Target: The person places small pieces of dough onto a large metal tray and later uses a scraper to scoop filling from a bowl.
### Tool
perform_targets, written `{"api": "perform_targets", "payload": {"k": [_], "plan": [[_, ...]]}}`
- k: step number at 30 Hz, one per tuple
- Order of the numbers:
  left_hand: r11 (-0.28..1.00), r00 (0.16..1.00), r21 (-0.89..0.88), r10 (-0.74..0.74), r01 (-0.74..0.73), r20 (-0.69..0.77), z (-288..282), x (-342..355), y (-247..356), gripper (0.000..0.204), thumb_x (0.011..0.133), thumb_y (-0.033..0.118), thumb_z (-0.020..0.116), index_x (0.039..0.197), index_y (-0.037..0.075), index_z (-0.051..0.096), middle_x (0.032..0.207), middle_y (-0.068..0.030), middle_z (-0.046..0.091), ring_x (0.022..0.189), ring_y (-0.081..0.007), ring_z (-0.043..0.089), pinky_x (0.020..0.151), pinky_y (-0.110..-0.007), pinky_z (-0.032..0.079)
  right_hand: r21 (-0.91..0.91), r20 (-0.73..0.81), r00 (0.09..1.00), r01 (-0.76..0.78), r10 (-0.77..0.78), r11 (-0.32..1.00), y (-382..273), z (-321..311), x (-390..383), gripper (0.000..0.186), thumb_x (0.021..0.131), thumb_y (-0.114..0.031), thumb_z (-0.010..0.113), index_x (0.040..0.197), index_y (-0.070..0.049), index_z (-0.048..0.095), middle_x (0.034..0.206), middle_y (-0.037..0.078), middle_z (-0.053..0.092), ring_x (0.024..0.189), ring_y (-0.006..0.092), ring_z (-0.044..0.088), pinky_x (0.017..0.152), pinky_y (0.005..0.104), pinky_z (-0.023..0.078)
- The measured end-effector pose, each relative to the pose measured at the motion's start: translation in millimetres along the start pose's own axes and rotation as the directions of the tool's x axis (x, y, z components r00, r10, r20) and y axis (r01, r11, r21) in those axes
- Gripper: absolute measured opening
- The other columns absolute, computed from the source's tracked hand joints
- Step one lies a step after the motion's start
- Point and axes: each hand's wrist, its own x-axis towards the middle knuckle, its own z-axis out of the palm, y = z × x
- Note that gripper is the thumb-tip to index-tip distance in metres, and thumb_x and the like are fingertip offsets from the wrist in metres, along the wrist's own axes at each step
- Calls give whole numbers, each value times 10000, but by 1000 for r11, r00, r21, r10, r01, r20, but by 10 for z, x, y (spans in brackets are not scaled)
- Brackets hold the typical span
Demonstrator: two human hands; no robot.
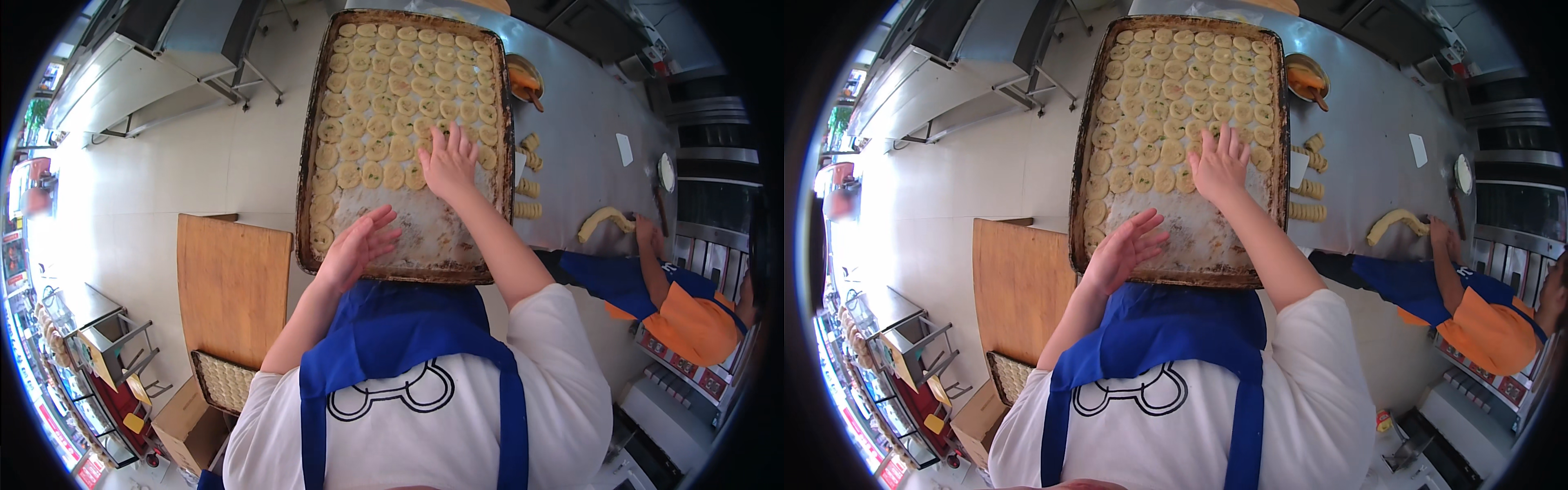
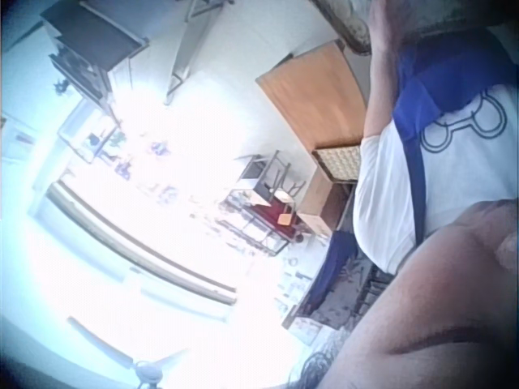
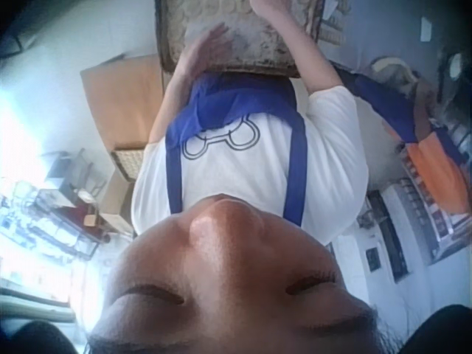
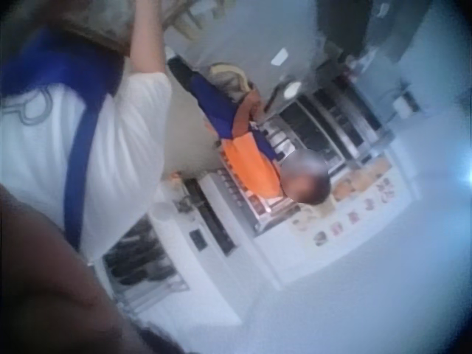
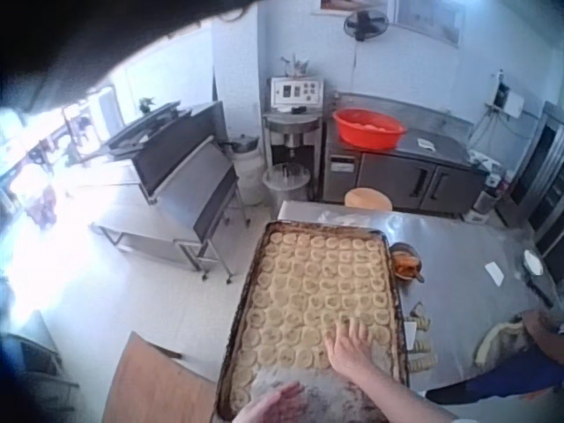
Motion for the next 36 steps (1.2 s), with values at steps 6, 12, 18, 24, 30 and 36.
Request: {"api": "perform_targets", "payload": {"k": [6, 12, 18, 24, 30, 36], "plan": [[1000, 1000, 3, -5, 5, -20, -137, -122, 2, 600, 1041, 426, 402, 1514, 62, 345, 1523, -120, 410, 1328, -287, 483, 1093, -417, 369, -94, 24, 999, 49, -47, 994, 61, 94, -29, 624, 983, -453, 472, 1506, -140, 335, 1543, 199, 249, 1462, 340, 170, 1167, 567, 81], [997, 997, -2, 76, -76, -26, -177, -278, 26, 596, 1038, 422, 413, 1510, 62, 353, 1520, -123, 414, 1323, -288, 490, 1089, -410, 375, -106, 34, 998, -44, 48, 993, -58, 36, 148, 703, 980, -548, 418, 1532, -137, 275, 1536, 209, 259, 1460, 343, 176, 1159, 583, 99], [996, 995, -13, 83, -84, -52, -316, -472, -11, 600, 1033, 416, 435, 1506, 53, 356, 1504, -142, 432, 1313, -287, 499, 1074, -398, 392, -175, -36, 992, 116, -124, 978, 57, 241, 169, 698, 984, -553, 408, 1533, -146, 265, 1523, 199, 285, 1447, 339, 219, 1153, 588, 117], [996, 996, -52, 73, -76, -49, -312, -598, -73, 579, 1027, 404, 457, 1478, 46, 394, 1468, -151, 470, 1261, -279, 537, 1038, -404, 430, -207, -90, 996, -44, 26, 977, 176, 181, 111, 702, 982, -588, 384, 1541, -187, 243, 1512, 189, 304, 1434, 339, 245, 1148, 584, 139], [999, 999, -26, 34, -35, -21, -216, -458, -141, 585, 1011, 419, 484, 1453, 42, 423, 1423, -131, 518, 1219, -260, 562, 1010, -396, 445, 11, -348, 923, 180, -165, 984, 213, -314, 210, 552, 926, -423, 607, 1386, -153, 467, 1371, 162, 437, 1274, 364, 401, 1076, 540, 265], [988, 982, 30, 152, -150, -108, 404, -289, -250, 584, 995, 427, 511, 1429, 42, 444, 1386, -141, 534, 1185, -260, 566, 997, -400, 448, 362, -111, 852, -444, 511, 820, 2158, -228, 238, 326, 911, -375, 617, 1026, -72, 647, 1048, 137, 670, 983, 350, 635, 839, 441, 508]]}}
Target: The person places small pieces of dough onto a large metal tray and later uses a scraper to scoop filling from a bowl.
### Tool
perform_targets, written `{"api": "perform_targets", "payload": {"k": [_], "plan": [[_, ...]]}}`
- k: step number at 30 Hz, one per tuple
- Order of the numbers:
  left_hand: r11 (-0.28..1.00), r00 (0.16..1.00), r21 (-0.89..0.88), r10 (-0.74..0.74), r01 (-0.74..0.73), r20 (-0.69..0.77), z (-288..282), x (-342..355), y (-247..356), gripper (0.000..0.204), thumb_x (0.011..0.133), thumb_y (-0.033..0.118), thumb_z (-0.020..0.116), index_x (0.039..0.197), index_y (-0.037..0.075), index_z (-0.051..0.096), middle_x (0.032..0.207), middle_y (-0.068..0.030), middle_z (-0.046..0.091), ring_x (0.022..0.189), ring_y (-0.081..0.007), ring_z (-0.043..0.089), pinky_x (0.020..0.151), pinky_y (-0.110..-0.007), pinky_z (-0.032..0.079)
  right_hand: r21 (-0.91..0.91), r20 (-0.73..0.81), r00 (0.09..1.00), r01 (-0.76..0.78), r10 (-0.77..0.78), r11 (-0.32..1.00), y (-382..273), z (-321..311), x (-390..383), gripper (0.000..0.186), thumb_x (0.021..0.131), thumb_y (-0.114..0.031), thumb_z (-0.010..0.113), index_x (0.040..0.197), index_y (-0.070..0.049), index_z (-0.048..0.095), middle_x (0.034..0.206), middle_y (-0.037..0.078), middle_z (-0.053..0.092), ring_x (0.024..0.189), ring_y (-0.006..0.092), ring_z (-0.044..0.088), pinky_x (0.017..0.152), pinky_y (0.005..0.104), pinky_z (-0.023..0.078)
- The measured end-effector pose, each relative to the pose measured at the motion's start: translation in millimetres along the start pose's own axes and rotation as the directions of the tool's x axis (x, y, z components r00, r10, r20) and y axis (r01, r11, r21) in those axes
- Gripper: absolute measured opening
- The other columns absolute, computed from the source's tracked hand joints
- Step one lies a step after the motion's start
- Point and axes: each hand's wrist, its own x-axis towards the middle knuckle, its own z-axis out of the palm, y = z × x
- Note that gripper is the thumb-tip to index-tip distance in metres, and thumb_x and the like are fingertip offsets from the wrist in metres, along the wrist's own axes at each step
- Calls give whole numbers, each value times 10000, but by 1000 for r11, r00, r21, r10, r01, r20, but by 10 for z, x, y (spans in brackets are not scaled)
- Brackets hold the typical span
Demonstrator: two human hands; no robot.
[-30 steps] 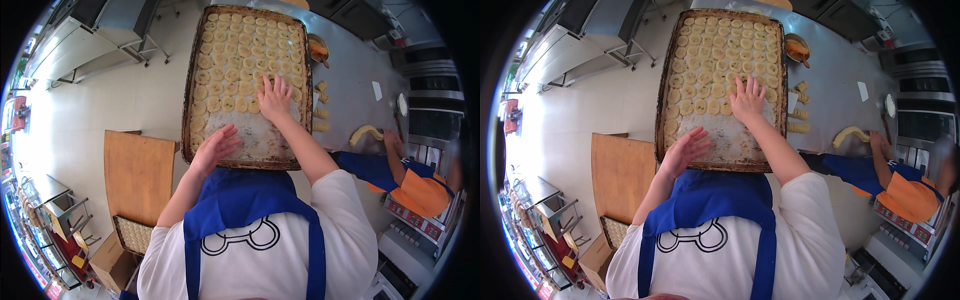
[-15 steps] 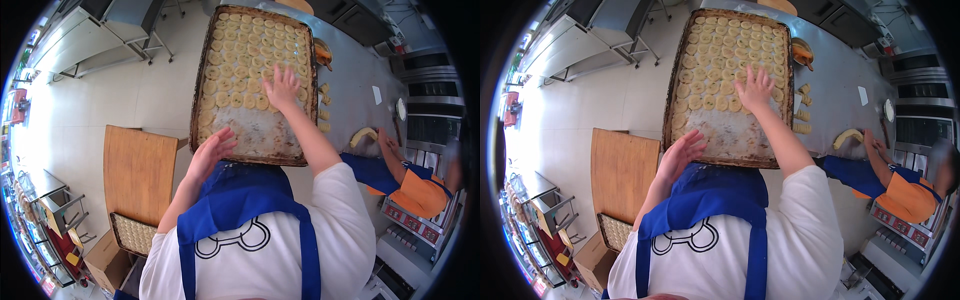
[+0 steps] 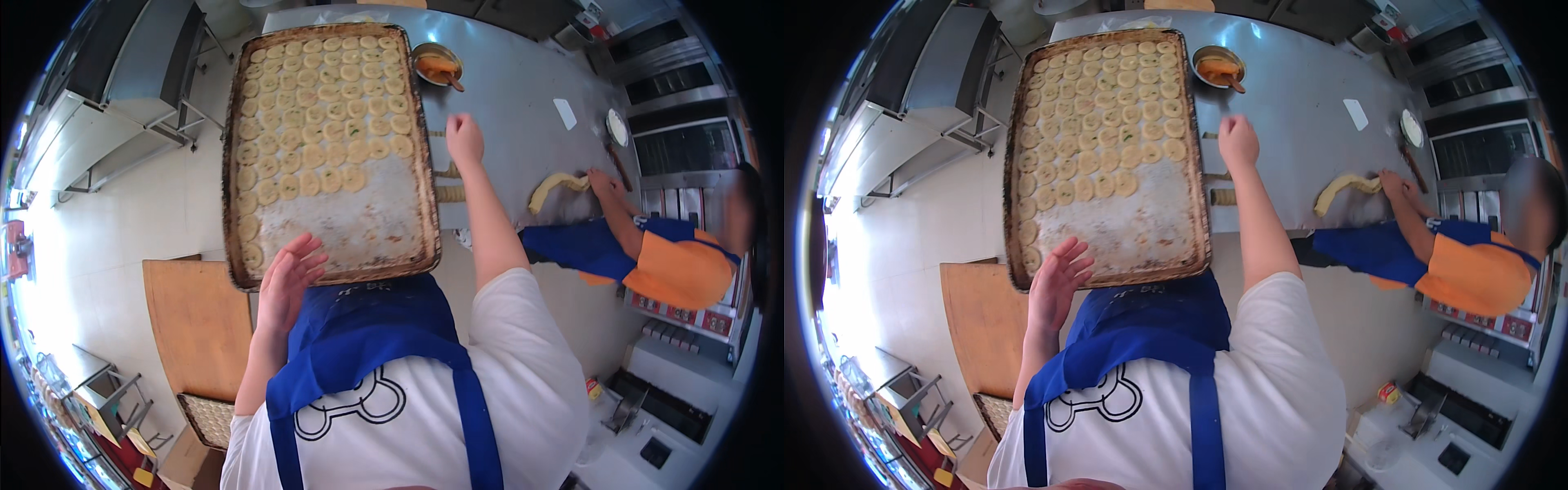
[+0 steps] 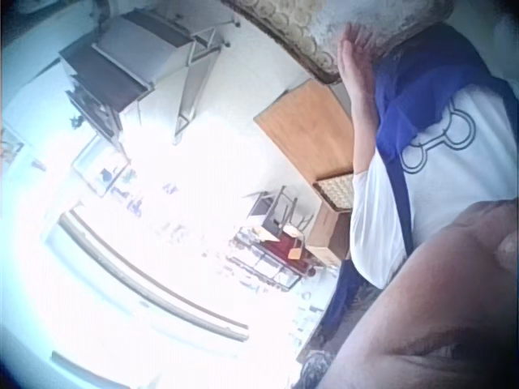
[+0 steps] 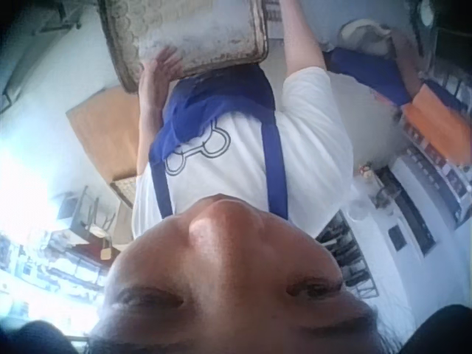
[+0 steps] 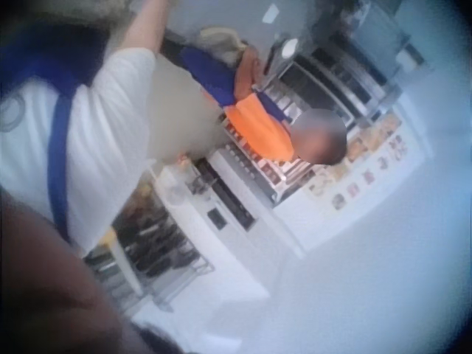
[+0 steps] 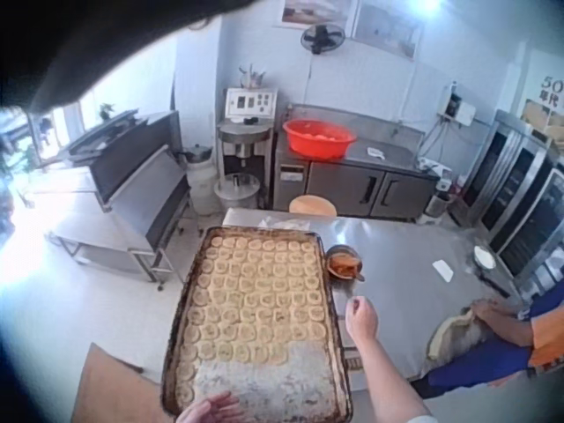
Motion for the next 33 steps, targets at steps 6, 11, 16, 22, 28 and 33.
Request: {"api": "perform_targets", "payload": {"k": [6, 11, 16, 22, 28, 33], "plan": [[991, 995, -131, 19, -31, -95, 995, 302, -584, 565, 988, 432, 520, 1392, 40, 467, 1345, -134, 557, 1163, -264, 576, 978, -403, 461, -224, 338, 940, 37, 42, 974, 569, 124, -371, 620, 818, -487, 717, 1208, -50, 516, 1029, 172, 685, 981, 363, 667, 840, 464, 521], [988, 987, 51, -151, 148, 61, 1991, 645, -886, 452, 1037, 290, 451, 1410, 33, 443, 1333, -132, 556, 1177, -251, 572, 978, -382, 463, 90, 393, 920, -48, 9, 995, 767, 241, -316, 654, 779, -315, 785, 1283, -74, 445, 942, 127, 706, 894, 328, 683, 793, 435, 521], [975, 978, 70, -207, 209, -36, 2404, 1086, -1269, 467, 1042, 225, 450, 1466, 50, 364, 1427, -130, 475, 1226, -238, 540, 1001, -376, 449, 584, 494, 869, -313, -22, 749, 1226, 284, -44, 261, 792, -185, 720, 992, -28, 661, 829, 38, 688, 766, 143, 643, 696, 314, 502], [897, 961, 432, 38, 88, -274, 2522, 1557, -1836, 623, 964, 154, 616, 1487, 53, 291, 1352, -136, 492, 1170, -210, 553, 934, -338, 490, 591, 750, 597, -408, -286, 696, 1502, -1052, 181, 182, 829, -166, 723, 926, -14, 701, 845, -1, 671, 769, 81, 592, 698, 253, 466], [943, 967, 234, -204, 237, -155, 2756, 1864, -2125, 256, 975, 128, 603, 1191, 54, 490, 992, -44, 610, 812, -101, 616, 764, -272, 552, 674, 725, 685, -727, 70, 129, 1778, -1150, -200, 323, 921, -198, 673, 1157, 17, 626, 1039, 66, 679, 923, 174, 652, 821, 326, 523], [897, 933, 272, -306, 349, -189, 2695, 1874, -2248, 232, 976, 142, 594, 1176, 55, 517, 1012, -29, 595, 860, -112, 609, 780, -279, 540, 597, 793, 603, -798, 86, 85, 1883, -1094, -597, 374, 919, -171, 652, 1228, 26, 578, 1138, 111, 659, 1030, 225, 648, 890, 374, 526]]}}
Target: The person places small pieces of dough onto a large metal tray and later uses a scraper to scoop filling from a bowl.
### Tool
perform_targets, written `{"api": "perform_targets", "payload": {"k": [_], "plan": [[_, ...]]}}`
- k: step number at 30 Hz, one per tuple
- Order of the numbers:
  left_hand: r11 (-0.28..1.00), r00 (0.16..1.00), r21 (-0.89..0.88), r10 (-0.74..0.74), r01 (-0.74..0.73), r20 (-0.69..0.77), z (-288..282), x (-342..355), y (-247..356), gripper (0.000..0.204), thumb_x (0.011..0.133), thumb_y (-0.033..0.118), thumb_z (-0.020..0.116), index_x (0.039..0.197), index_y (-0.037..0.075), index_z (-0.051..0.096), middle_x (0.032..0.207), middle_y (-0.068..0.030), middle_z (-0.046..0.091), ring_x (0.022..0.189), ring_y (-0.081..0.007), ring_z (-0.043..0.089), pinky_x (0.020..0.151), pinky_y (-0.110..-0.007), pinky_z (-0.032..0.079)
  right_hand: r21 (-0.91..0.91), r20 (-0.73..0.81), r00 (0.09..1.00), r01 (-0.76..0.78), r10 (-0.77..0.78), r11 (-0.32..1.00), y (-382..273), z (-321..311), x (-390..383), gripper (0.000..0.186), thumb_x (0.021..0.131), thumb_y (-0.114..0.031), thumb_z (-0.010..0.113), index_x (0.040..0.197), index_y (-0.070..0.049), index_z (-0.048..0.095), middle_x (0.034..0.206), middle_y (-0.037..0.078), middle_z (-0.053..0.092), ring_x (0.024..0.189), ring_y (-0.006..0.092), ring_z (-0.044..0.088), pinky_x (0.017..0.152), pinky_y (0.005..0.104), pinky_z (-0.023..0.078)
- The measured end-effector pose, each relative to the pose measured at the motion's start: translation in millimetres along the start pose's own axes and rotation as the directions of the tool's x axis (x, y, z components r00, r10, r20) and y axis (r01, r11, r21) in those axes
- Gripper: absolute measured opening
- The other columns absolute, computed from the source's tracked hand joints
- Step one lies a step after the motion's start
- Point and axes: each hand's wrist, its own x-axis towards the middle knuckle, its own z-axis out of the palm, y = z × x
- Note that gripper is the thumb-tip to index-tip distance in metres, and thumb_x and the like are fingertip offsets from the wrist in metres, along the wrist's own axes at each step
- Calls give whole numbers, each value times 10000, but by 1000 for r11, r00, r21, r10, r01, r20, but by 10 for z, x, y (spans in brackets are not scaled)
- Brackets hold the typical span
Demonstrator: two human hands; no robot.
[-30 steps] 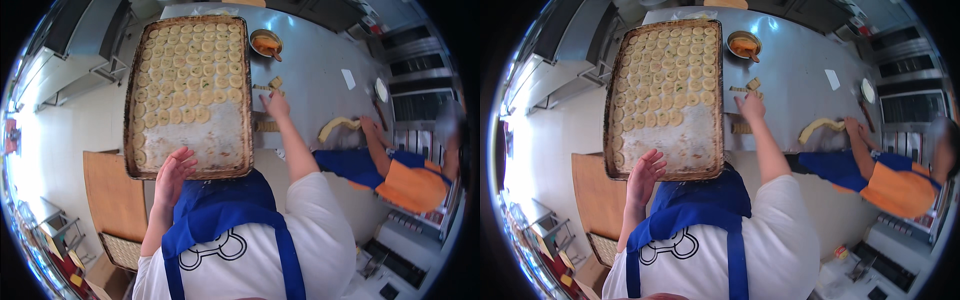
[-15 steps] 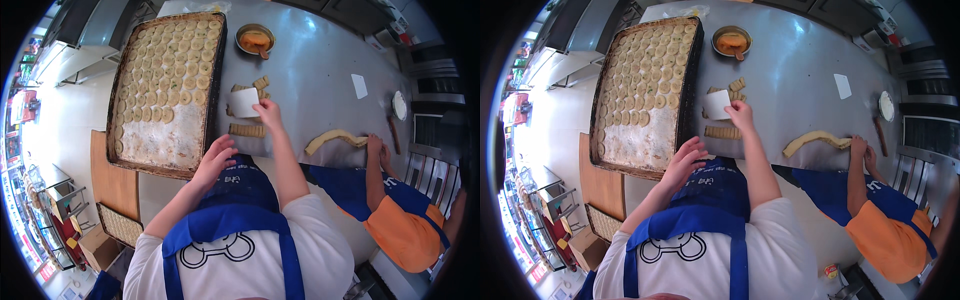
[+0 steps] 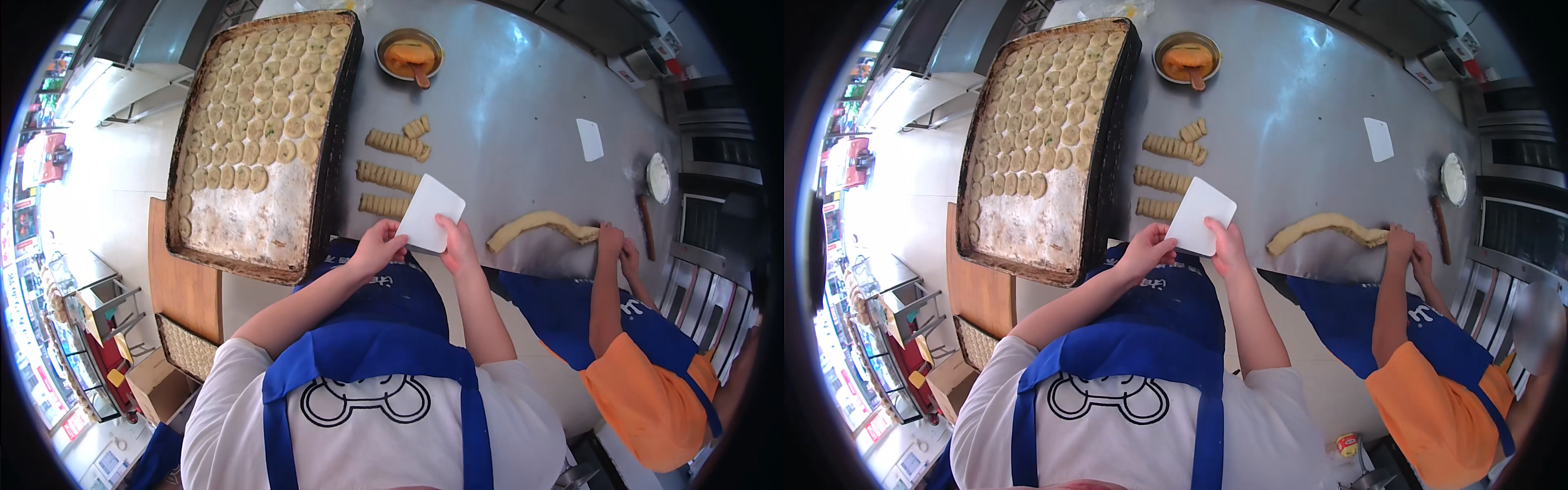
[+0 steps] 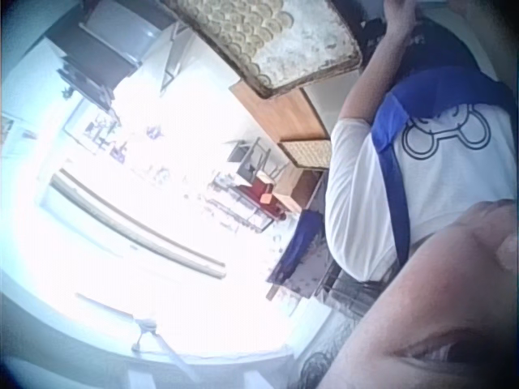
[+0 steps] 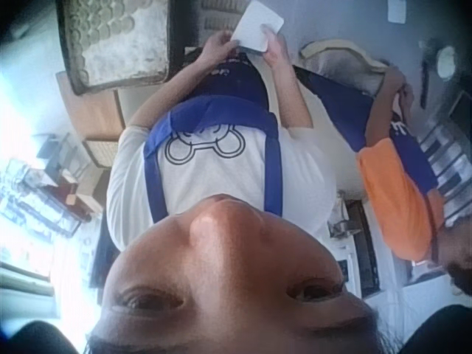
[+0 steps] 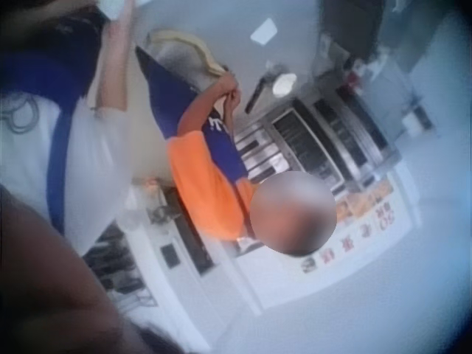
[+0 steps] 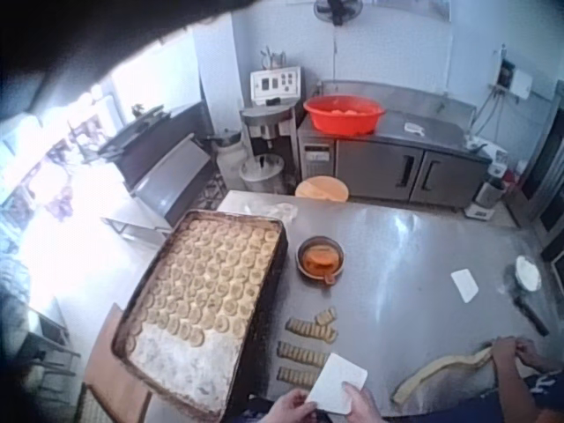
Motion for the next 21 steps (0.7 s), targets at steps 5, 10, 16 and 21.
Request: {"api": "perform_targets", "payload": {"k": [5, 10, 16, 21], "plan": [[995, 994, 34, -93, 95, -50, -126, -4, 154, 386, 982, 256, 585, 1310, 64, 524, 1117, -19, 595, 1012, -140, 581, 861, -320, 504, -376, -63, 967, 208, -248, 903, -231, -99, 162, 345, 893, -144, 635, 1178, 50, 608, 1094, 107, 684, 981, 188, 654, 862, 342, 509], [981, 996, -175, -72, 79, 47, -157, 551, 932, 369, 1001, 262, 536, 1314, 66, 531, 1165, -34, 607, 1027, -170, 593, 872, -357, 506, -428, -203, 840, 387, -504, 817, -616, -5, 314, 277, 879, -152, 641, 1079, 39, 653, 1014, 82, 702, 926, 158, 648, 825, 313, 495], [930, 979, -340, -178, 137, -94, 135, 1971, 1736, 363, 1007, 344, 537, 1246, 71, 537, 1156, -73, 602, 1065, -210, 577, 859, -374, 511, -524, -130, 782, 467, -609, 712, -595, 10, 413, 298, 889, -126, 627, 1122, 59, 642, 1014, 93, 704, 948, 157, 645, 857, 313, 496], [976, 944, -180, -172, 124, -282, 168, 2613, 1994, 422, 963, 474, 579, 1142, 92, 581, 1050, -43, 624, 966, -182, 598, 773, -334, 513, -495, -78, 811, 474, -580, 728, -666, -118, 813, 269, 895, -118, 626, 1102, 52, 644, 1004, 91, 706, 928, 155, 650, 839, 309, 499]]}}
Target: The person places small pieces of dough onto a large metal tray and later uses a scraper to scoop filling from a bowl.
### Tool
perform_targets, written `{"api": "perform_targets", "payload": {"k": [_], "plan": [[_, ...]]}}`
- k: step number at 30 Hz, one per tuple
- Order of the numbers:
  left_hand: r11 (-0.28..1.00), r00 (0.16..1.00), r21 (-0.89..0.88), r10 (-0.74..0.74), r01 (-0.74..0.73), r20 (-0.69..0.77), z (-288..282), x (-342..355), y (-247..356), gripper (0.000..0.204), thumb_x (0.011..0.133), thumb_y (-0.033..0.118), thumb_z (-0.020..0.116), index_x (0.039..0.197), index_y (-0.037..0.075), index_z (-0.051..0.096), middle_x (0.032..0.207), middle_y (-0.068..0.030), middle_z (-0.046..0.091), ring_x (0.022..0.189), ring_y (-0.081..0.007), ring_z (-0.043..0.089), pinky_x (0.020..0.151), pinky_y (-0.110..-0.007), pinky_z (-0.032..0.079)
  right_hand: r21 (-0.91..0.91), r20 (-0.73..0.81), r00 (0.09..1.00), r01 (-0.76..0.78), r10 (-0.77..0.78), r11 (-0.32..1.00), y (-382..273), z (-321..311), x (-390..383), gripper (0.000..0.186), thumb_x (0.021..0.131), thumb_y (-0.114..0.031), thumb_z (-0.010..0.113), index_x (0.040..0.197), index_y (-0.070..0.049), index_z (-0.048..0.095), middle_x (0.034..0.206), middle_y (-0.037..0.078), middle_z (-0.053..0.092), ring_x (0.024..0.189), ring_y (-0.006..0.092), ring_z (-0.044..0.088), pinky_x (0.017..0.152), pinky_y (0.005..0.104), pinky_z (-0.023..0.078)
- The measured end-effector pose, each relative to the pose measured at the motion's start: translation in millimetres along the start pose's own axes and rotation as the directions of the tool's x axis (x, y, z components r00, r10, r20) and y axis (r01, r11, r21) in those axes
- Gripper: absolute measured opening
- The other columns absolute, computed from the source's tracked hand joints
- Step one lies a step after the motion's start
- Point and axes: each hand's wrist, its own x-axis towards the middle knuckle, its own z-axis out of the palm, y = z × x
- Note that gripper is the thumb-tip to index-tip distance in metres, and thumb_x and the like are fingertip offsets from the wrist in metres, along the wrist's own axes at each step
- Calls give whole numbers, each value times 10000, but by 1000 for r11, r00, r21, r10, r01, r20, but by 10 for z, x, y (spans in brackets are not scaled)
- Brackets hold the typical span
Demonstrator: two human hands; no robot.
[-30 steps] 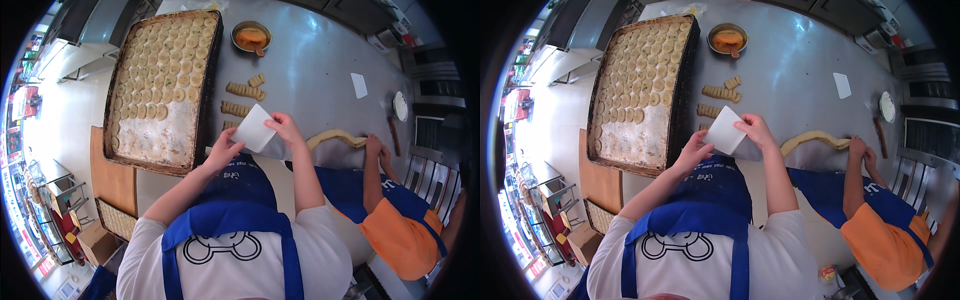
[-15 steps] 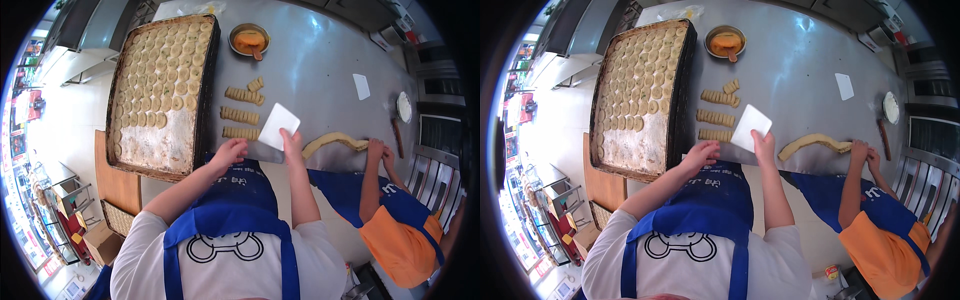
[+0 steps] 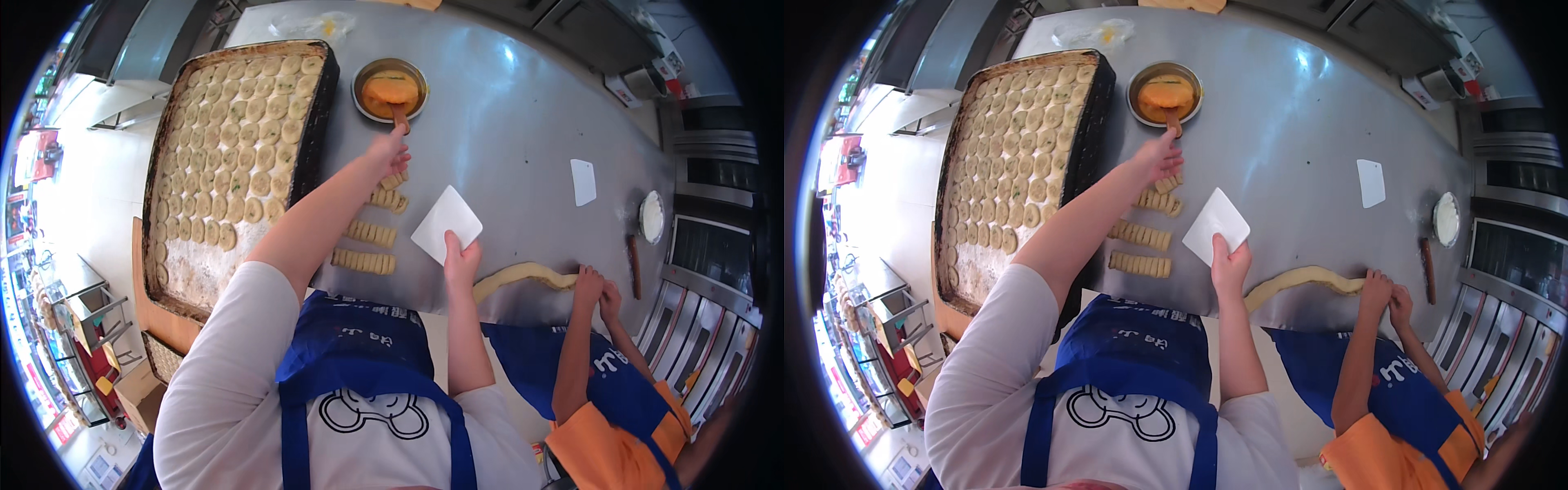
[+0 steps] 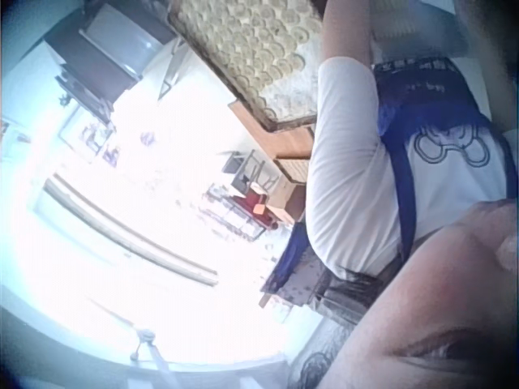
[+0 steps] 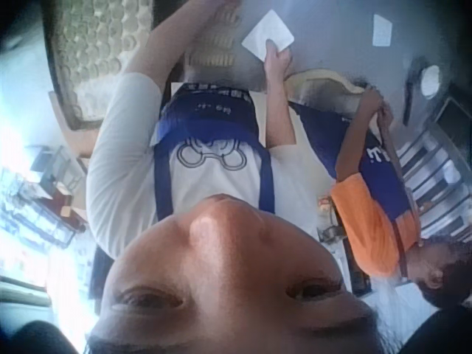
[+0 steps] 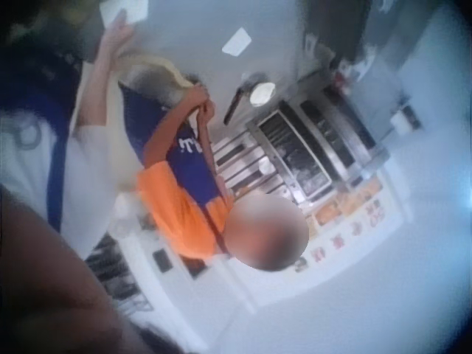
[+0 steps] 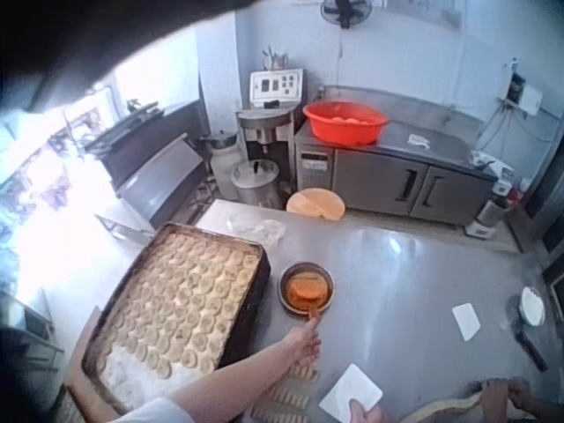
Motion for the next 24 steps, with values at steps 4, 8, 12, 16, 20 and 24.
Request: {"api": "perform_targets", "payload": {"k": [4, 8, 12, 16, 20, 24], "plan": [[998, 995, 45, 46, -50, 85, -159, 311, 66, 418, 959, 477, 554, 977, 65, 621, 847, 0, 627, 685, -138, 588, 593, -272, 476, -238, 159, 987, 59, -21, 969, -196, 15, 394, 243, 898, -107, 631, 1119, -8, 654, 1002, 92, 701, 905, 196, 666, 808, 322, 508], [941, 957, 174, 282, -290, 65, -176, 315, 42, 374, 958, 405, 543, 862, 53, 628, 717, -6, 609, 595, -130, 554, 559, -277, 441, -513, 377, 746, 662, -549, 547, -587, 273, 1010, 264, 866, -72, 660, 1129, -94, 669, 947, 61, 668, 865, 234, 648, 732, 359, 521], [823, 852, 290, 521, -489, -42, -121, 284, 39, 306, 933, 297, 542, 799, 40, 642, 669, -40, 617, 586, -140, 560, 558, -319, 437, -472, 670, 472, 867, -573, 162, -915, 722, 1606, 292, 813, -73, 644, 1100, -124, 657, 843, 15, 607, 818, 202, 617, 658, 367, 513], [779, 841, 400, 539, -482, -37, -100, 126, 113, 299, 918, 269, 542, 789, 30, 666, 665, -51, 646, 608, -157, 598, 572, -336, 452, -400, 787, 337, 916, -517, -12, -891, 1038, 1904, 203, 799, -89, 612, 999, -118, 626, 797, 10, 580, 796, 186, 617, 610, 346, 519], [797, 856, 417, 511, -438, -78, -121, 117, 122, 379, 916, 320, 522, 727, 22, 661, 625, -72, 638, 595, -189, 610, 585, -358, 459, -365, 839, 289, 927, -461, -82, -843, 1203, 2090, 103, 797, -84, 608, 894, -108, 584, 790, 21, 589, 776, 184, 631, 568, 333, 539], [845, 853, 306, 499, -439, -153, -107, 177, 60, 393, 905, 320, 493, 702, 23, 650, 608, -72, 625, 586, -200, 605, 601, -361, 465, -359, 816, 298, 933, -495, -31, -801, 1272, 2126, 96, 794, -86, 614, 882, -102, 577, 789, 33, 594, 764, 194, 637, 573, 330, 555]]}}
